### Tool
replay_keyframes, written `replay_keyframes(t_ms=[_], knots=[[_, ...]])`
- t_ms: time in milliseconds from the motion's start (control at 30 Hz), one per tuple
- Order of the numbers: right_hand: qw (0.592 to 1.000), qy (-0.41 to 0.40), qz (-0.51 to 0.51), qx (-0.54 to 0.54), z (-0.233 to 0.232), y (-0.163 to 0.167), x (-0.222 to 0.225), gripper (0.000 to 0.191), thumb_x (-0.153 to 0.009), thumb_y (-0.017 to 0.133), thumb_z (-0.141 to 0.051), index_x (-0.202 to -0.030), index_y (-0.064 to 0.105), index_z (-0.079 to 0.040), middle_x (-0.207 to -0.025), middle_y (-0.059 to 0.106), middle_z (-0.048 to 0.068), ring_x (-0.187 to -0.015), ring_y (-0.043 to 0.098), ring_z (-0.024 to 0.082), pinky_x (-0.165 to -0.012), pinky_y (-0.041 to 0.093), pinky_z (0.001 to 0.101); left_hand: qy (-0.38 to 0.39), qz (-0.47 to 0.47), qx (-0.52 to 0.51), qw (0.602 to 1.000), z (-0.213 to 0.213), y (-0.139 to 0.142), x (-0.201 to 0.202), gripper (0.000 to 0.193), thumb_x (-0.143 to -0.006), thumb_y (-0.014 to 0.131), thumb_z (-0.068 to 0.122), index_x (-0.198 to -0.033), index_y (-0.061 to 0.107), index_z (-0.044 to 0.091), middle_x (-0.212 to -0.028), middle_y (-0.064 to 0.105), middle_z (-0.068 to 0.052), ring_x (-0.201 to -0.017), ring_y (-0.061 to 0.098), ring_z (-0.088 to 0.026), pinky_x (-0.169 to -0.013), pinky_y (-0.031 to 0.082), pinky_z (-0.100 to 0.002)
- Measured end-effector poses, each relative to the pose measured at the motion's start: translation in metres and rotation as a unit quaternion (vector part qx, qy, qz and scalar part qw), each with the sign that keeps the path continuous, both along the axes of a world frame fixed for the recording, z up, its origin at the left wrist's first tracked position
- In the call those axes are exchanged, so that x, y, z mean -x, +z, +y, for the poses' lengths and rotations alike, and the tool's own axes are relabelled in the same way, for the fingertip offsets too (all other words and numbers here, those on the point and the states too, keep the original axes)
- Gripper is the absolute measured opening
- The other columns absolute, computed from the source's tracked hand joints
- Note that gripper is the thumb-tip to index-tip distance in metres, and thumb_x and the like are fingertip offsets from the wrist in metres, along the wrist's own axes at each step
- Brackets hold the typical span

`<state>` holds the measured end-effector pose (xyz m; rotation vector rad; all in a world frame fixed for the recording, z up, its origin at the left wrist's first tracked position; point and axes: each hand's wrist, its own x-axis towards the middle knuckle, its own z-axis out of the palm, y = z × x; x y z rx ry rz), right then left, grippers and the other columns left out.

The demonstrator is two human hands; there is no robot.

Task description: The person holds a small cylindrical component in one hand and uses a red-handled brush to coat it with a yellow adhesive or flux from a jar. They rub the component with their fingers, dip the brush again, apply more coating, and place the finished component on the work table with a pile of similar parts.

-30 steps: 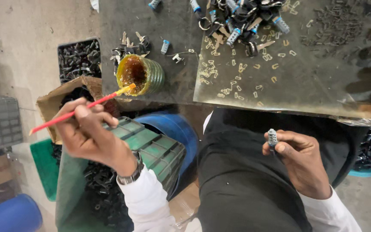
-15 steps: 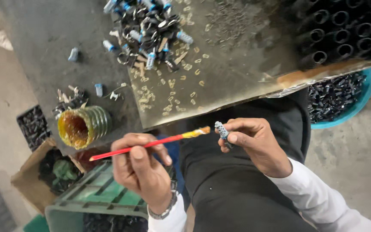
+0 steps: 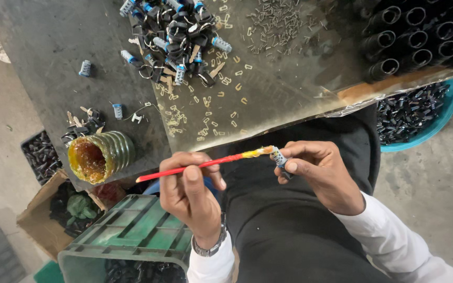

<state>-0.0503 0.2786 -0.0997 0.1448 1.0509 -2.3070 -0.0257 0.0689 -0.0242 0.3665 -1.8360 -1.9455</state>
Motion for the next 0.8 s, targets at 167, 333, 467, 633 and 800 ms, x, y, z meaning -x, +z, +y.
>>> replay_keyframes(t_ms=[167,333,467,633,800], knots=[[1.0,-0.003,-0.003,-0.029,-0.001,-0.002,0.001,0.018,-0.094,0.071,-0.003,-0.109,0.074,0.007,-0.099,0.068,0.012,-0.087,0.071,0.021,-0.071,0.058,0.0358,-0.022,0.003,-0.015,1.0,-0.003,-0.001,-0.001,0.023,-0.112,0.057,0.02,-0.111,0.056,-0.004,-0.091,0.062,-0.014,-0.061,0.056,-0.014,-0.057,0.045,-0.026],[0.997,-0.017,-0.024,-0.065,0.004,-0.004,-0.001,0.021,-0.091,0.071,-0.002,-0.109,0.072,0.009,-0.103,0.069,0.014,-0.089,0.07,0.023,-0.076,0.058,0.038,0.038,0.046,0.005,0.998,-0.01,-0.001,-0.003,0.024,-0.115,0.056,0.02,-0.113,0.057,-0.004,-0.089,0.061,-0.014,-0.061,0.054,-0.015,-0.051,0.043,-0.024],[0.99,-0.043,-0.025,-0.134,0.027,-0.005,-0.008,0.029,-0.093,0.066,-0.006,-0.119,0.064,0.007,-0.115,0.069,0.015,-0.1,0.069,0.025,-0.091,0.056,0.0398,0.226,0.083,0.1,0.965,-0.056,0.019,-0.024,0.023,-0.109,0.064,0.023,-0.109,0.056,0.001,-0.093,0.062,-0.014,-0.059,0.058,-0.017,-0.049,0.047,-0.028],[0.959,-0.097,0.004,-0.267,0.095,-0.036,-0.014,0.017,-0.113,0.055,-0.006,-0.127,0.057,0.004,-0.113,0.065,0.014,-0.11,0.065,0.024,-0.104,0.053,0.0392,0.418,0.178,0.226,0.862,-0.148,0.041,-0.066,0.028,-0.112,0.064,0.024,-0.111,0.057,-0.003,-0.084,0.063,-0.013,-0.056,0.058,-0.018,-0.048,0.041,-0.03],[0.919,-0.179,0.006,-0.353,0.153,-0.098,-0.01,0.007,-0.122,0.05,-0.006,-0.128,0.054,-0.003,-0.112,0.063,0.008,-0.105,0.063,0.02,-0.104,0.054,0.037,0.316,-0.079,0.397,0.858,-0.184,0.014,-0.058,0.025,-0.109,0.067,0.022,-0.12,0.059,0.001,-0.091,0.064,-0.01,-0.065,0.061,-0.017,-0.055,0.046,-0.029]])
